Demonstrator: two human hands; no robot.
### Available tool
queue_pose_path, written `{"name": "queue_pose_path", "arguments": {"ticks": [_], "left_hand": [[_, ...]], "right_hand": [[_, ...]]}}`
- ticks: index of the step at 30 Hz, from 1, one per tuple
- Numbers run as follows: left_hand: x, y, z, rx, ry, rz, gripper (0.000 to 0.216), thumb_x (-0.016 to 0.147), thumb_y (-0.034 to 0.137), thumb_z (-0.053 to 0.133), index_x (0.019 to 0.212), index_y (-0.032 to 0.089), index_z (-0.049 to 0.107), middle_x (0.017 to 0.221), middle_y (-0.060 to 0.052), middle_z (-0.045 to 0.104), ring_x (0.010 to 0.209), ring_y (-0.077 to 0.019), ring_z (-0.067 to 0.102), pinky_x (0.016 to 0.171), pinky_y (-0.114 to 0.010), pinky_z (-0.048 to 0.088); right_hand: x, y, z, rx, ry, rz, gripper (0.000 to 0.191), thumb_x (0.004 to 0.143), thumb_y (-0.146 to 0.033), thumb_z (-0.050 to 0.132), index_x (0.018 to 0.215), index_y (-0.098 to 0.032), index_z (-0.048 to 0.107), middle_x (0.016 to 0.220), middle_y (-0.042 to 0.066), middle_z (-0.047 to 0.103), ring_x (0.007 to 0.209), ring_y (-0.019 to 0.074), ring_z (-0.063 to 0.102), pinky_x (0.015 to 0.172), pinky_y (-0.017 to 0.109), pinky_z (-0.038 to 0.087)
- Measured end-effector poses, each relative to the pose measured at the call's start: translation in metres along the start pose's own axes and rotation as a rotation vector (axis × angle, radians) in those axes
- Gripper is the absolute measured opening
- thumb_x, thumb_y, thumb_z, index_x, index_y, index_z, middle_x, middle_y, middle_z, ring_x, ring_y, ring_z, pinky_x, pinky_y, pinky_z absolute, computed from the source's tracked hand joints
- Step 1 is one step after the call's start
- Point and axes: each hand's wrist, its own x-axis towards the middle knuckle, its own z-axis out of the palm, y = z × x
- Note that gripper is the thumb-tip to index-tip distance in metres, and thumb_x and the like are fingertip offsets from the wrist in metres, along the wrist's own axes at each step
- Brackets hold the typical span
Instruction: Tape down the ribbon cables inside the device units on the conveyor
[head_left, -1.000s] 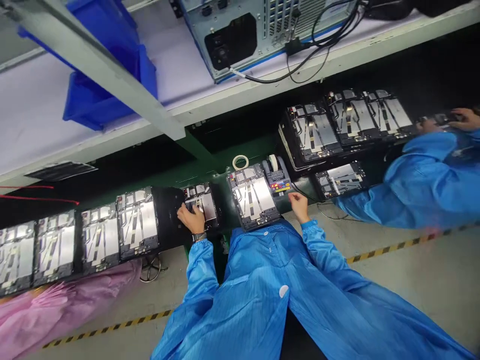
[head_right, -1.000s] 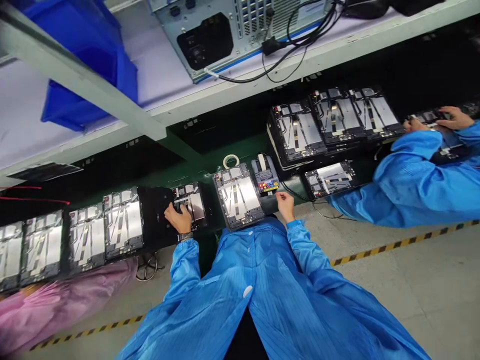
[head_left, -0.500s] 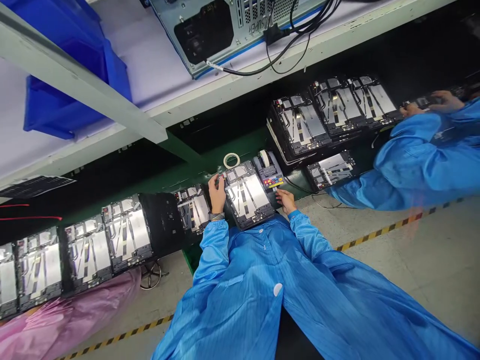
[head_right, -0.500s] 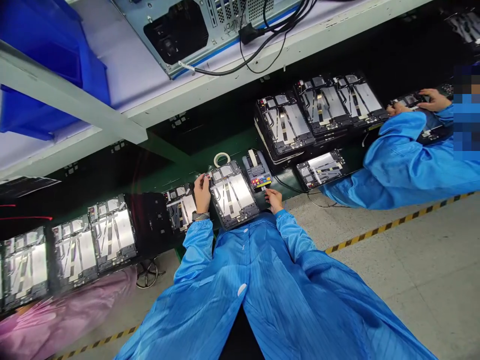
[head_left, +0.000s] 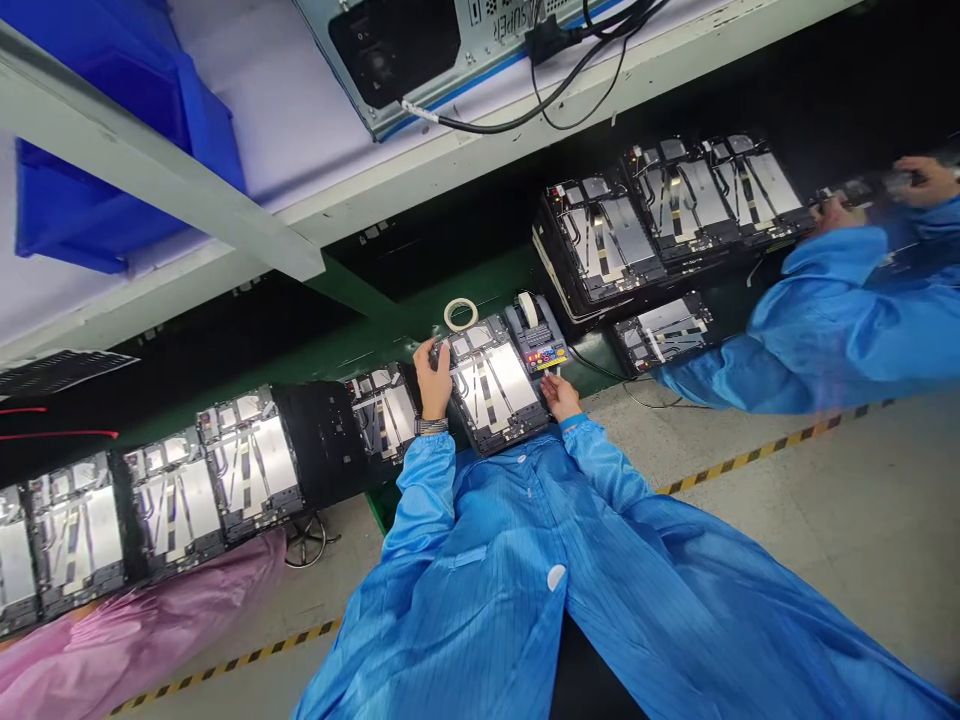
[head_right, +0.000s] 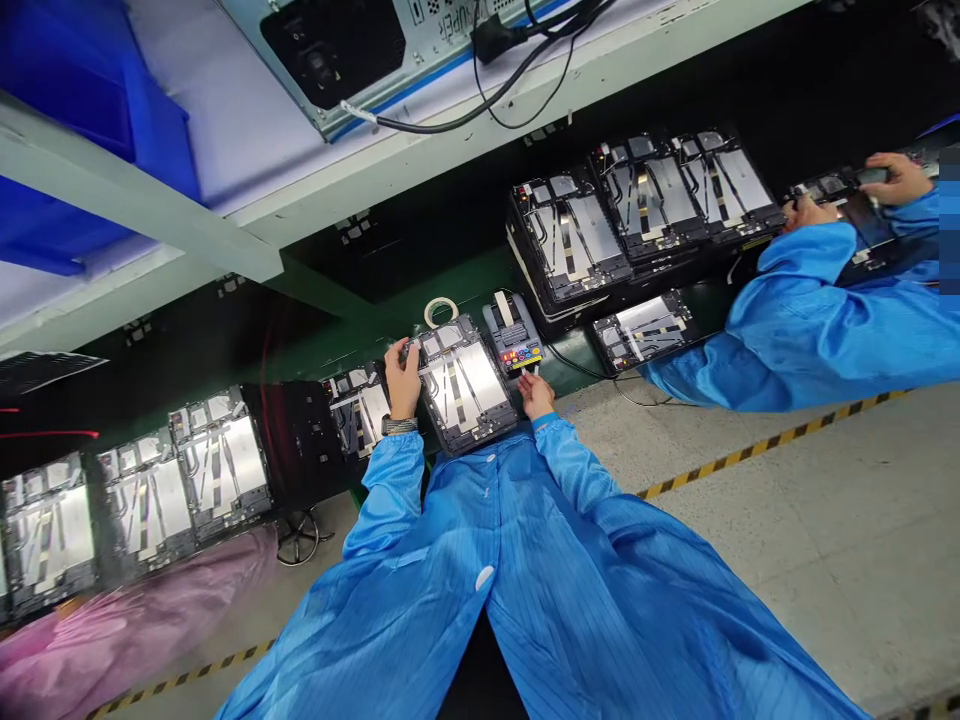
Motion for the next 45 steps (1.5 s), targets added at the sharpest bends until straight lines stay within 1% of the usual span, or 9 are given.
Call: {"name": "queue_pose_path", "arguments": {"ticks": [4, 8, 12, 16, 22, 26, 33, 37, 45], "left_hand": [[-0.002, 0.015, -0.003, 0.071, -0.008, 0.040, 0.041, 0.101, 0.049, 0.063, 0.133, 0.024, 0.062, 0.148, -0.014, 0.053, 0.145, -0.0268, 0.049, 0.126, -0.042, 0.036], [-0.006, 0.046, 0.006, 0.258, 0.002, 0.179, 0.054, 0.094, 0.043, 0.073, 0.140, 0.018, 0.059, 0.158, -0.021, 0.041, 0.155, -0.0368, 0.030, 0.131, -0.056, 0.019], [-0.002, 0.085, 0.052, 0.269, -0.184, 0.337, 0.070, 0.086, 0.051, 0.079, 0.143, 0.017, 0.055, 0.165, -0.023, 0.035, 0.160, -0.0452, 0.018, 0.131, -0.066, 0.006], [0.017, 0.098, 0.086, 0.217, -0.257, 0.332, 0.061, 0.087, 0.046, 0.077, 0.138, 0.017, 0.059, 0.161, -0.023, 0.043, 0.160, -0.0475, 0.020, 0.129, -0.071, 0.000], [0.032, 0.074, 0.062, 0.323, -0.331, 0.292, 0.050, 0.089, 0.040, 0.074, 0.135, 0.022, 0.066, 0.148, -0.021, 0.057, 0.148, -0.0458, 0.039, 0.128, -0.072, 0.004], [0.025, 0.075, 0.046, 0.498, -0.438, 0.271, 0.053, 0.098, 0.042, 0.061, 0.147, 0.024, 0.060, 0.152, -0.020, 0.055, 0.149, -0.0413, 0.041, 0.128, -0.068, 0.012], [0.023, 0.097, 0.037, 0.724, -0.567, 0.205, 0.059, 0.104, 0.045, 0.050, 0.161, 0.030, 0.046, 0.157, -0.011, 0.056, 0.148, -0.0326, 0.045, 0.125, -0.051, 0.027], [0.031, 0.100, 0.037, 0.720, -0.586, 0.162, 0.060, 0.102, 0.047, 0.056, 0.159, 0.029, 0.049, 0.155, -0.012, 0.059, 0.144, -0.0350, 0.050, 0.117, -0.049, 0.036], [0.045, 0.098, 0.037, 0.691, -0.599, 0.092, 0.057, 0.096, 0.051, 0.065, 0.148, 0.027, 0.062, 0.149, -0.010, 0.066, 0.139, -0.0353, 0.057, 0.117, -0.047, 0.039]], "right_hand": [[-0.001, -0.008, 0.008, -0.018, 0.057, 0.004, 0.023, 0.076, -0.030, 0.077, 0.081, -0.027, 0.054, 0.069, 0.000, 0.064, 0.079, 0.0229, 0.069, 0.077, 0.041, 0.064], [-0.024, -0.003, -0.012, -0.018, 0.142, -0.067, 0.032, 0.079, -0.038, 0.075, 0.101, -0.023, 0.057, 0.073, 0.000, 0.064, 0.073, 0.0208, 0.064, 0.070, 0.039, 0.062], [-0.056, -0.015, -0.035, -0.033, 0.127, -0.428, 0.049, 0.083, -0.042, 0.071, 0.123, -0.022, 0.050, 0.089, 0.001, 0.067, 0.078, 0.0173, 0.065, 0.072, 0.033, 0.060], [-0.073, -0.061, -0.020, -0.150, -0.057, -0.793, 0.053, 0.088, -0.042, 0.069, 0.133, -0.022, 0.050, 0.101, 0.004, 0.066, 0.087, 0.0176, 0.065, 0.082, 0.034, 0.059], [-0.049, -0.123, 0.056, -0.407, -0.380, -0.966, 0.066, 0.084, -0.032, 0.076, 0.142, -0.022, 0.048, 0.120, 0.008, 0.062, 0.092, 0.0176, 0.061, 0.079, 0.031, 0.056], [-0.028, -0.143, 0.090, -0.717, -0.624, -1.098, 0.075, 0.081, -0.023, 0.076, 0.149, -0.020, 0.045, 0.128, 0.011, 0.057, 0.101, 0.0218, 0.059, 0.091, 0.039, 0.056], [-0.034, -0.189, 0.098, -1.207, -0.830, -1.283, 0.094, 0.084, -0.022, 0.080, 0.163, -0.027, 0.029, 0.140, 0.014, 0.051, 0.134, 0.0361, 0.054, 0.108, 0.056, 0.051], [-0.039, -0.203, 0.106, -1.378, -0.860, -1.308, 0.101, 0.082, -0.024, 0.085, 0.165, -0.026, 0.026, 0.139, 0.017, 0.051, 0.134, 0.0397, 0.055, 0.107, 0.057, 0.053], [-0.051, -0.207, 0.111, -1.547, -0.851, -1.384, 0.105, 0.086, -0.027, 0.083, 0.167, -0.022, 0.017, 0.140, 0.020, 0.051, 0.130, 0.0409, 0.056, 0.106, 0.056, 0.051]]}}
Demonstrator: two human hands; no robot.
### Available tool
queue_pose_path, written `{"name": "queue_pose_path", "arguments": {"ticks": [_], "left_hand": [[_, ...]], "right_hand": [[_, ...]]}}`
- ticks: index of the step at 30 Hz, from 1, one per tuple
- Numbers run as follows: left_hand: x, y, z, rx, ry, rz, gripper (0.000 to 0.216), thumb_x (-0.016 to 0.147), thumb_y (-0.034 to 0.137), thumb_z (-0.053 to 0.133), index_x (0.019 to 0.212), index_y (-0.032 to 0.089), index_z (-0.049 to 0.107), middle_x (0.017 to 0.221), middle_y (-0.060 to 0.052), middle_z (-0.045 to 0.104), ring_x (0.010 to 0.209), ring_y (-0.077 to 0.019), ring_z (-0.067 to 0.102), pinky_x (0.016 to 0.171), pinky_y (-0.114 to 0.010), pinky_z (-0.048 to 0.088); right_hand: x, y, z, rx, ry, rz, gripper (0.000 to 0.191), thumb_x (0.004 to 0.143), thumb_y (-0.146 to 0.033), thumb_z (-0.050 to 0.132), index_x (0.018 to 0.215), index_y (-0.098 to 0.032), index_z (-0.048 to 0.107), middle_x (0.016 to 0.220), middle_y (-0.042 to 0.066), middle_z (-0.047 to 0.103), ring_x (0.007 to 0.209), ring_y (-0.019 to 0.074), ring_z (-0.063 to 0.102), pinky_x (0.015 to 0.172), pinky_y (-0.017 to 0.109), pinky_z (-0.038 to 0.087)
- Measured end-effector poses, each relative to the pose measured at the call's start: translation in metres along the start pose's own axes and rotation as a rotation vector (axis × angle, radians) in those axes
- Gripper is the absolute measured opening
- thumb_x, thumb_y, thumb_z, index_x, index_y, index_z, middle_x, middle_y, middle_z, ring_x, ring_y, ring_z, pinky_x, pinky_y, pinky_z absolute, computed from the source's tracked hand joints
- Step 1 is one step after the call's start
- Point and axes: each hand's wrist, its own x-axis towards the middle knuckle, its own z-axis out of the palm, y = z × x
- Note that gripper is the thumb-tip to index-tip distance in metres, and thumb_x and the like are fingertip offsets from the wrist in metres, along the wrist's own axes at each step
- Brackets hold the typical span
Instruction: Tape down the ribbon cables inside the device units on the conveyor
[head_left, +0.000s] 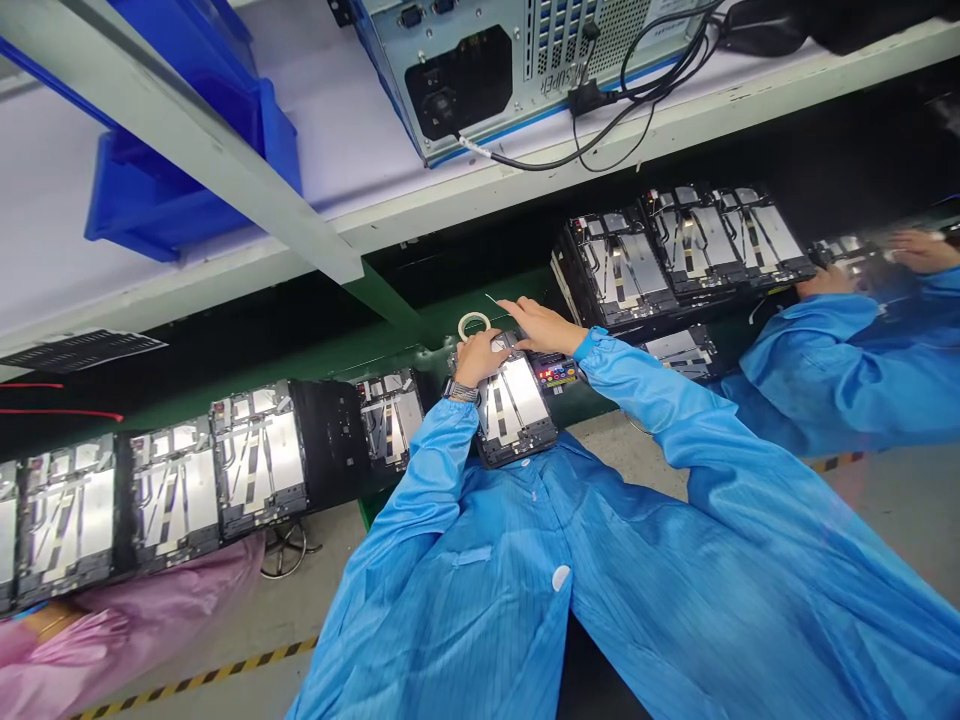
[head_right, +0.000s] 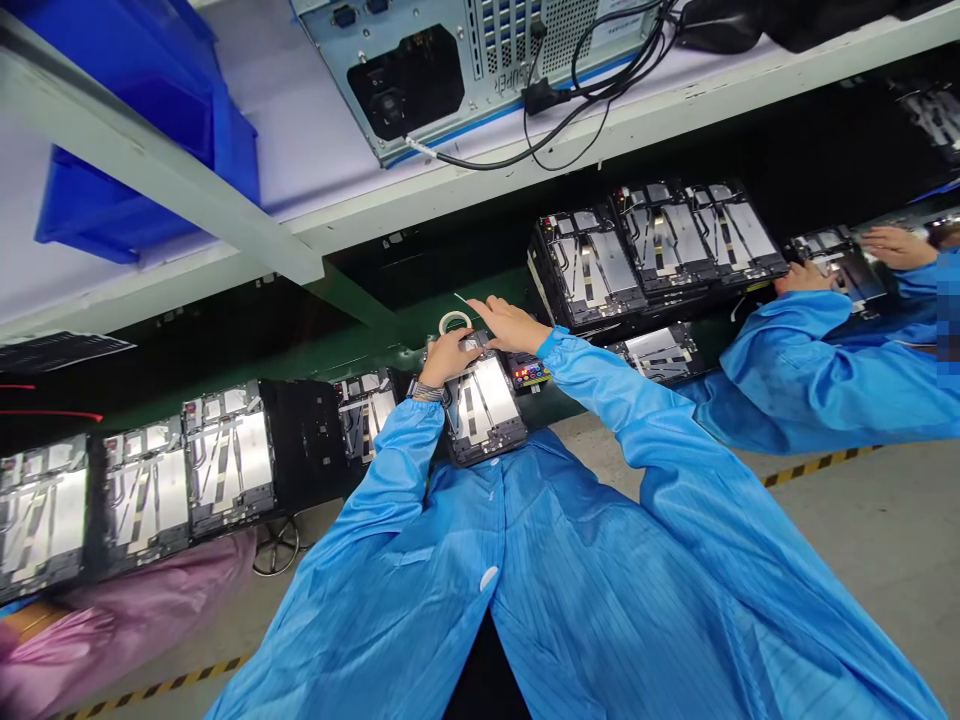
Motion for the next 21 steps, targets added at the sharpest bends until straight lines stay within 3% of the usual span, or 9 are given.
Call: {"name": "queue_pose_path", "arguments": {"ticks": [6, 9, 13, 15, 21], "left_hand": [[0.002, -0.001, -0.002, -0.022, 0.000, -0.041, 0.052, 0.095, 0.051, 0.068, 0.141, 0.028, 0.067, 0.145, -0.008, 0.069, 0.138, -0.0335, 0.059, 0.114, -0.043, 0.042], [0.001, 0.000, -0.003, -0.031, 0.011, -0.062, 0.053, 0.093, 0.051, 0.070, 0.141, 0.029, 0.067, 0.146, -0.007, 0.069, 0.139, -0.0328, 0.059, 0.115, -0.042, 0.041], [0.002, -0.001, -0.004, -0.043, 0.014, -0.068, 0.055, 0.090, 0.052, 0.073, 0.140, 0.028, 0.068, 0.144, -0.007, 0.070, 0.138, -0.0328, 0.061, 0.115, -0.043, 0.042], [0.003, -0.002, -0.004, -0.051, 0.009, -0.073, 0.056, 0.089, 0.053, 0.074, 0.139, 0.028, 0.068, 0.143, -0.007, 0.071, 0.136, -0.0327, 0.061, 0.115, -0.044, 0.042], [0.003, -0.003, -0.005, -0.042, 0.002, -0.076, 0.055, 0.090, 0.053, 0.073, 0.139, 0.029, 0.068, 0.142, -0.007, 0.071, 0.135, -0.0318, 0.062, 0.115, -0.043, 0.041]], "right_hand": [[0.010, -0.008, -0.010, -0.050, -0.015, -0.100, 0.094, 0.085, -0.014, 0.079, 0.164, -0.020, 0.028, 0.140, 0.019, 0.056, 0.127, 0.0381, 0.058, 0.108, 0.051, 0.047], [0.011, 0.004, -0.012, 0.138, 0.000, -0.034, 0.083, 0.091, -0.010, 0.066, 0.163, -0.018, 0.026, 0.119, 0.012, 0.068, 0.103, 0.0274, 0.067, 0.092, 0.038, 0.053], [0.012, 0.017, -0.005, 0.365, -0.146, -0.005, 0.078, 0.091, -0.009, 0.062, 0.159, -0.019, 0.028, 0.093, 0.000, 0.070, 0.077, 0.0171, 0.064, 0.071, 0.024, 0.049], [0.013, 0.016, 0.000, 0.380, -0.203, -0.008, 0.076, 0.087, -0.009, 0.066, 0.155, -0.019, 0.034, 0.088, -0.002, 0.070, 0.074, 0.0160, 0.063, 0.067, 0.023, 0.045], [0.019, 0.001, 0.005, 0.334, -0.204, 0.069, 0.073, 0.085, -0.003, 0.066, 0.152, -0.016, 0.037, 0.086, -0.001, 0.070, 0.075, 0.0170, 0.061, 0.065, 0.024, 0.041]]}}
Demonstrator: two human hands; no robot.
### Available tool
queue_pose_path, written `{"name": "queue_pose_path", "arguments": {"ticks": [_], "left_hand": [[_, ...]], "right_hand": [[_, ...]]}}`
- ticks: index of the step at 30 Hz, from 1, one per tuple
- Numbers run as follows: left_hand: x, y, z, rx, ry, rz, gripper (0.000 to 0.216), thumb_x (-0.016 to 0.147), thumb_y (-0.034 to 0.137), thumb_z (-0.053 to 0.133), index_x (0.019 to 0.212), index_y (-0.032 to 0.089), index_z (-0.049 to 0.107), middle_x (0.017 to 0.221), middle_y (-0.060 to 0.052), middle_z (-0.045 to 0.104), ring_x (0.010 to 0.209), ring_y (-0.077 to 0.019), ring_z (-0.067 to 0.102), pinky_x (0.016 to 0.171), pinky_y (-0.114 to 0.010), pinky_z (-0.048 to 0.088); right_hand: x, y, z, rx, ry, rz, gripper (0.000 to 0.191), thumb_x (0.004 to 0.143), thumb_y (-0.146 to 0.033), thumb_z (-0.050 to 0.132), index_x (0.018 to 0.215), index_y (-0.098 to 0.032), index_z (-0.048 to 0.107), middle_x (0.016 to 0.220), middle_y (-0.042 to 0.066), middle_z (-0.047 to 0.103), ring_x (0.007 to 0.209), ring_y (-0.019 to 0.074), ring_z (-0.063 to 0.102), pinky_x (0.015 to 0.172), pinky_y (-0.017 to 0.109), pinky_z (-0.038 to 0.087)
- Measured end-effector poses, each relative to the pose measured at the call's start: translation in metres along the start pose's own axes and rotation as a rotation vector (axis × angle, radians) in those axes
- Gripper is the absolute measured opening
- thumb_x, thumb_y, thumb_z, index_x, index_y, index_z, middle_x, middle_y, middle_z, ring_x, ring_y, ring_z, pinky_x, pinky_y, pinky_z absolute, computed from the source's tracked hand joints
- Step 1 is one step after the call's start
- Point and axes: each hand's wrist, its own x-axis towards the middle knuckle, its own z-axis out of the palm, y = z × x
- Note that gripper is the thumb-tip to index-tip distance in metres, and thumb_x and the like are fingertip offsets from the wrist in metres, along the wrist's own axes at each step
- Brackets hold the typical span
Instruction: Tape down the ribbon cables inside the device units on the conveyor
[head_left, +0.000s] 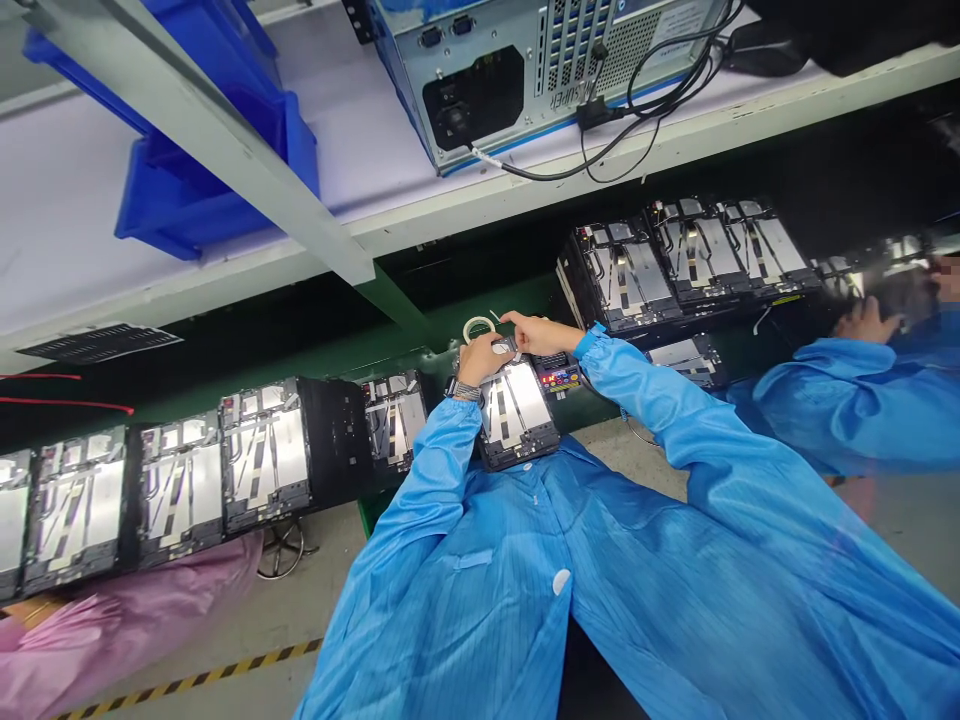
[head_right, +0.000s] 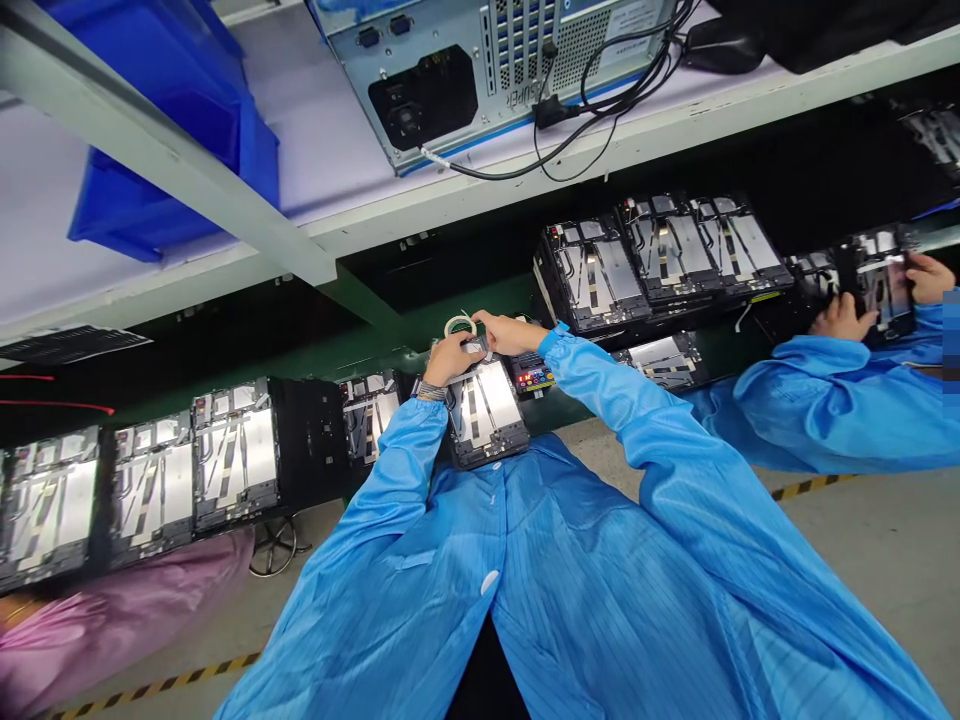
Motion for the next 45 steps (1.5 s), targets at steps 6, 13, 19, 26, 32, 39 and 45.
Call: {"name": "queue_pose_path", "arguments": {"ticks": [6, 13, 19, 26, 32, 39, 45], "left_hand": [[-0.001, -0.001, 0.001, 0.001, 0.008, 0.011, 0.055, 0.089, 0.053, 0.072, 0.138, 0.028, 0.068, 0.141, -0.007, 0.072, 0.135, -0.0322, 0.062, 0.114, -0.043, 0.042], [-0.001, 0.000, 0.000, 0.007, 0.003, 0.003, 0.052, 0.089, 0.051, 0.072, 0.137, 0.030, 0.069, 0.140, -0.006, 0.073, 0.134, -0.0326, 0.063, 0.114, -0.044, 0.042], [-0.004, 0.002, -0.001, 0.010, 0.008, 0.005, 0.054, 0.090, 0.051, 0.072, 0.139, 0.029, 0.068, 0.141, -0.007, 0.072, 0.134, -0.0333, 0.063, 0.114, -0.044, 0.043], [-0.004, 0.001, -0.001, 0.006, 0.005, 0.009, 0.055, 0.090, 0.053, 0.071, 0.140, 0.029, 0.067, 0.142, -0.006, 0.072, 0.135, -0.0330, 0.063, 0.114, -0.044, 0.042], [-0.002, -0.001, 0.001, 0.007, 0.009, 0.012, 0.055, 0.090, 0.054, 0.070, 0.140, 0.030, 0.067, 0.143, -0.007, 0.071, 0.136, -0.0322, 0.062, 0.115, -0.044, 0.041], [-0.002, 0.000, 0.001, 0.015, 0.004, 0.015, 0.055, 0.091, 0.054, 0.069, 0.140, 0.030, 0.067, 0.146, -0.007, 0.069, 0.138, -0.0322, 0.060, 0.115, -0.043, 0.041], [-0.003, 0.001, 0.000, 0.029, 0.010, 0.022, 0.056, 0.092, 0.055, 0.068, 0.141, 0.029, 0.066, 0.144, -0.008, 0.070, 0.137, -0.0337, 0.061, 0.114, -0.045, 0.042]], "right_hand": [[0.001, 0.004, 0.004, 0.041, 0.021, 0.021, 0.069, 0.085, -0.003, 0.066, 0.147, -0.016, 0.040, 0.085, -0.001, 0.072, 0.077, 0.0175, 0.064, 0.066, 0.023, 0.042], [-0.004, -0.007, 0.003, 0.006, 0.018, 0.040, 0.068, 0.088, -0.005, 0.065, 0.150, -0.013, 0.039, 0.091, 0.003, 0.075, 0.079, 0.0186, 0.066, 0.068, 0.024, 0.045], [-0.009, -0.016, 0.004, -0.101, 0.040, 0.073, 0.068, 0.089, -0.006, 0.065, 0.151, -0.015, 0.037, 0.098, 0.007, 0.076, 0.084, 0.0223, 0.070, 0.071, 0.027, 0.047], [-0.008, -0.016, 0.001, -0.018, -0.012, 0.090, 0.063, 0.092, -0.006, 0.063, 0.150, -0.013, 0.038, 0.096, 0.006, 0.077, 0.082, 0.0203, 0.070, 0.069, 0.026, 0.048], [-0.010, -0.016, 0.005, -0.080, 0.010, 0.082, 0.065, 0.092, -0.010, 0.063, 0.151, -0.015, 0.036, 0.094, 0.007, 0.075, 0.080, 0.0237, 0.069, 0.067, 0.028, 0.046], [-0.013, -0.017, 0.009, -0.111, 0.048, 0.080, 0.065, 0.091, -0.012, 0.065, 0.151, -0.015, 0.038, 0.095, 0.008, 0.075, 0.082, 0.0250, 0.070, 0.072, 0.029, 0.047], [-0.016, -0.024, 0.011, -0.146, 0.070, 0.094, 0.075, 0.093, -0.017, 0.070, 0.157, -0.013, 0.032, 0.103, 0.012, 0.077, 0.090, 0.0283, 0.074, 0.075, 0.030, 0.050]]}}
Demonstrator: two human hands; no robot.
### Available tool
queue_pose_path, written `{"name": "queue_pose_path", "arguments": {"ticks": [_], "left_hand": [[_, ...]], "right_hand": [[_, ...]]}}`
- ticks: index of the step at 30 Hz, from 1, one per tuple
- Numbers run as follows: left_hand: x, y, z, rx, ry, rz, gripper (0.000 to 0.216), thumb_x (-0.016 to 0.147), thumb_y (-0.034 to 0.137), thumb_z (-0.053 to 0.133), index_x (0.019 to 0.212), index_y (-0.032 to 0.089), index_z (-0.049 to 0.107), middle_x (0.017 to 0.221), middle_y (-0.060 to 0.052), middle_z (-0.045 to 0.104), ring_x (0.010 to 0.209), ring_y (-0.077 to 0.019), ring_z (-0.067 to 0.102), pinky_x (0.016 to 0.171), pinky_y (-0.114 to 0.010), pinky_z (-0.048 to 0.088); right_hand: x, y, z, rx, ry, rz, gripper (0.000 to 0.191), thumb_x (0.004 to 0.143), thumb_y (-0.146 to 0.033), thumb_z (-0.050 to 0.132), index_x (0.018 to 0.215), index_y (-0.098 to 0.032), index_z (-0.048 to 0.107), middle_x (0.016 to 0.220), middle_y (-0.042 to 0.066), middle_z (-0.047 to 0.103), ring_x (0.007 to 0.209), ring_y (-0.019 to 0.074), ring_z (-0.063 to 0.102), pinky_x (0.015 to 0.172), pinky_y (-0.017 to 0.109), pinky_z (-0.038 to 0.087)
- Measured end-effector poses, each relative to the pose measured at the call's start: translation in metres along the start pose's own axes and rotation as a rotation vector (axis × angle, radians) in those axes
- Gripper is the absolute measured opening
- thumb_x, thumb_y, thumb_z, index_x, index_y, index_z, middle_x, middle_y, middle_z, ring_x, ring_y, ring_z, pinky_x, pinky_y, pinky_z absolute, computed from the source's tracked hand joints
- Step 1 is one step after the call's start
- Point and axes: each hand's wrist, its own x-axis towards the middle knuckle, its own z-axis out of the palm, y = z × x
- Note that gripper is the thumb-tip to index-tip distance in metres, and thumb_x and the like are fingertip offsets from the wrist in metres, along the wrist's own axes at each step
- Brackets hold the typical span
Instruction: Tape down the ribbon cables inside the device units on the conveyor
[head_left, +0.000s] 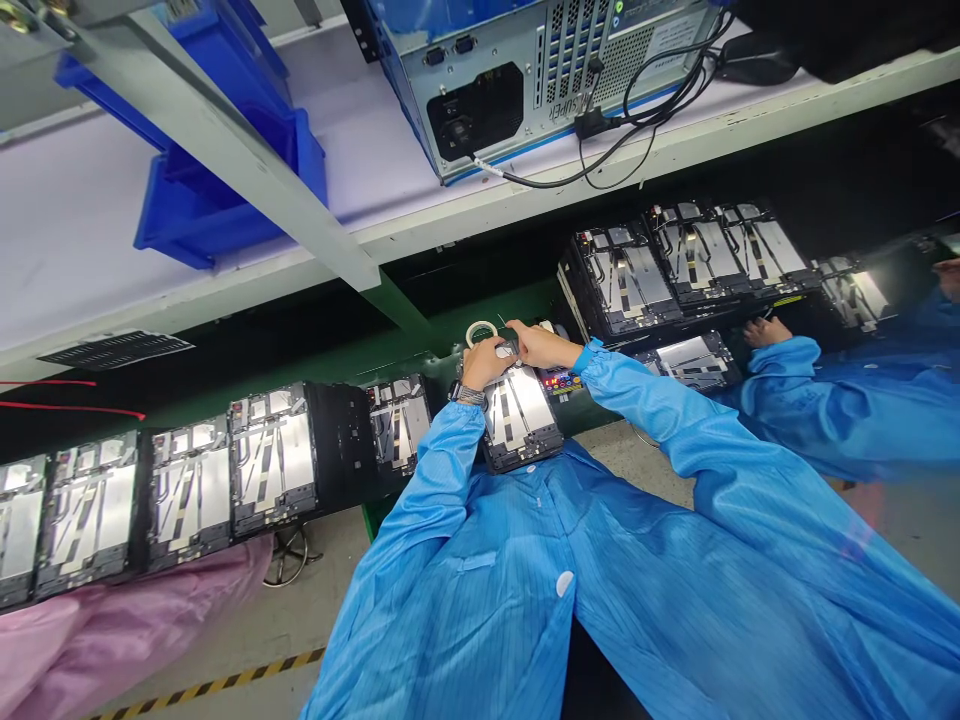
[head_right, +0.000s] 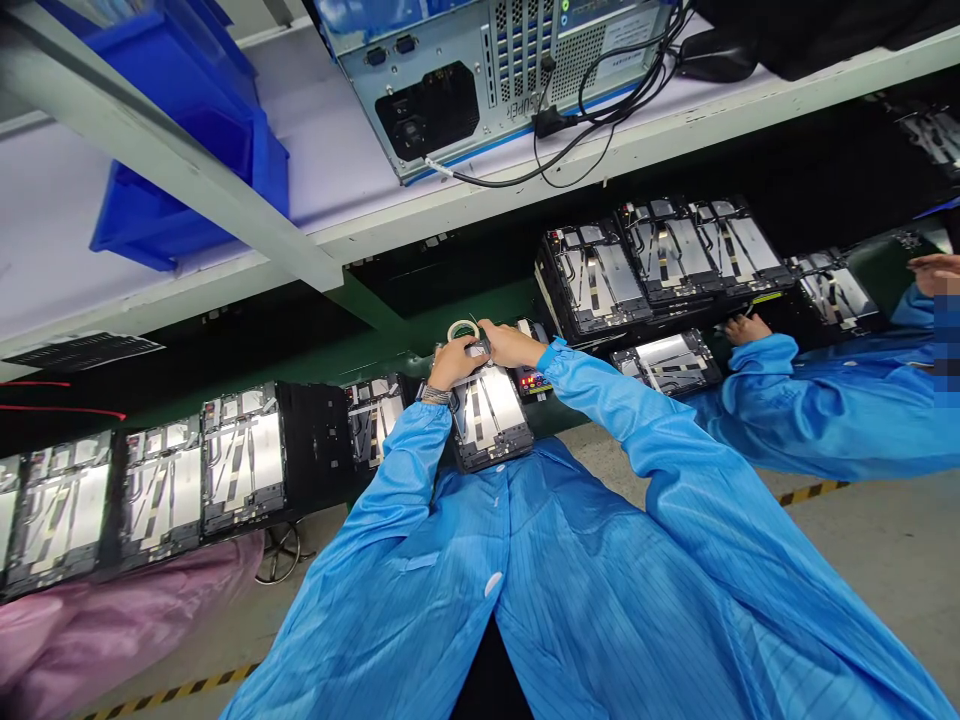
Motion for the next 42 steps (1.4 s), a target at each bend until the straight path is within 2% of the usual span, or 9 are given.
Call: {"name": "queue_pose_path", "arguments": {"ticks": [9, 14, 19, 26, 31, 39, 42], "left_hand": [[0.000, -0.001, 0.002, 0.010, 0.007, 0.006, 0.054, 0.092, 0.054, 0.069, 0.141, 0.030, 0.067, 0.145, -0.008, 0.070, 0.138, -0.0312, 0.061, 0.114, -0.042, 0.041], [-0.001, -0.002, 0.002, 0.007, 0.010, 0.015, 0.055, 0.092, 0.054, 0.069, 0.141, 0.029, 0.066, 0.142, -0.009, 0.071, 0.137, -0.0314, 0.061, 0.113, -0.042, 0.042], [0.000, -0.003, 0.003, 0.008, 0.014, 0.018, 0.057, 0.092, 0.057, 0.069, 0.141, 0.028, 0.066, 0.144, -0.009, 0.070, 0.137, -0.0323, 0.061, 0.112, -0.042, 0.043], [-0.001, -0.003, 0.003, 0.005, 0.005, 0.023, 0.058, 0.092, 0.057, 0.069, 0.143, 0.029, 0.065, 0.147, -0.009, 0.069, 0.140, -0.0316, 0.058, 0.114, -0.041, 0.041], [0.001, -0.005, 0.004, -0.002, 0.009, 0.032, 0.056, 0.092, 0.055, 0.069, 0.142, 0.029, 0.065, 0.146, -0.008, 0.069, 0.140, -0.0318, 0.059, 0.114, -0.042, 0.040], [0.003, -0.007, 0.009, -0.012, 0.032, 0.055, 0.056, 0.092, 0.052, 0.070, 0.141, 0.026, 0.067, 0.143, -0.012, 0.070, 0.136, -0.0365, 0.061, 0.110, -0.047, 0.041], [0.003, -0.007, 0.008, -0.025, 0.034, 0.059, 0.055, 0.092, 0.051, 0.070, 0.140, 0.025, 0.068, 0.141, -0.012, 0.071, 0.134, -0.0375, 0.062, 0.109, -0.047, 0.041]], "right_hand": [[-0.002, -0.005, 0.004, -0.093, 0.028, 0.025, 0.086, 0.091, -0.020, 0.075, 0.162, -0.015, 0.027, 0.117, 0.018, 0.076, 0.105, 0.0343, 0.075, 0.079, 0.034, 0.052], [-0.003, -0.007, -0.001, -0.078, 0.021, -0.019, 0.092, 0.090, -0.021, 0.077, 0.165, -0.019, 0.024, 0.123, 0.017, 0.076, 0.108, 0.0344, 0.075, 0.081, 0.033, 0.052], [-0.003, -0.007, -0.001, -0.086, 0.008, -0.037, 0.086, 0.095, -0.021, 0.071, 0.167, -0.016, 0.023, 0.130, 0.021, 0.073, 0.114, 0.0347, 0.073, 0.083, 0.035, 0.054], [-0.002, -0.004, 0.005, -0.071, 0.034, -0.027, 0.093, 0.094, -0.019, 0.073, 0.170, -0.016, 0.018, 0.135, 0.023, 0.070, 0.122, 0.0368, 0.071, 0.090, 0.038, 0.055], [-0.003, -0.005, 0.009, -0.075, 0.037, -0.016, 0.091, 0.095, -0.020, 0.070, 0.169, -0.014, 0.017, 0.142, 0.025, 0.065, 0.126, 0.0361, 0.068, 0.094, 0.039, 0.055], [-0.004, -0.014, 0.015, -0.186, 0.029, 0.059, 0.093, 0.095, -0.014, 0.063, 0.171, -0.011, 0.010, 0.138, 0.025, 0.065, 0.120, 0.0364, 0.067, 0.093, 0.041, 0.052], [-0.002, -0.019, 0.017, -0.257, 0.042, 0.069, 0.091, 0.094, -0.014, 0.063, 0.170, -0.011, 0.012, 0.132, 0.024, 0.068, 0.118, 0.0373, 0.066, 0.096, 0.043, 0.048]]}}
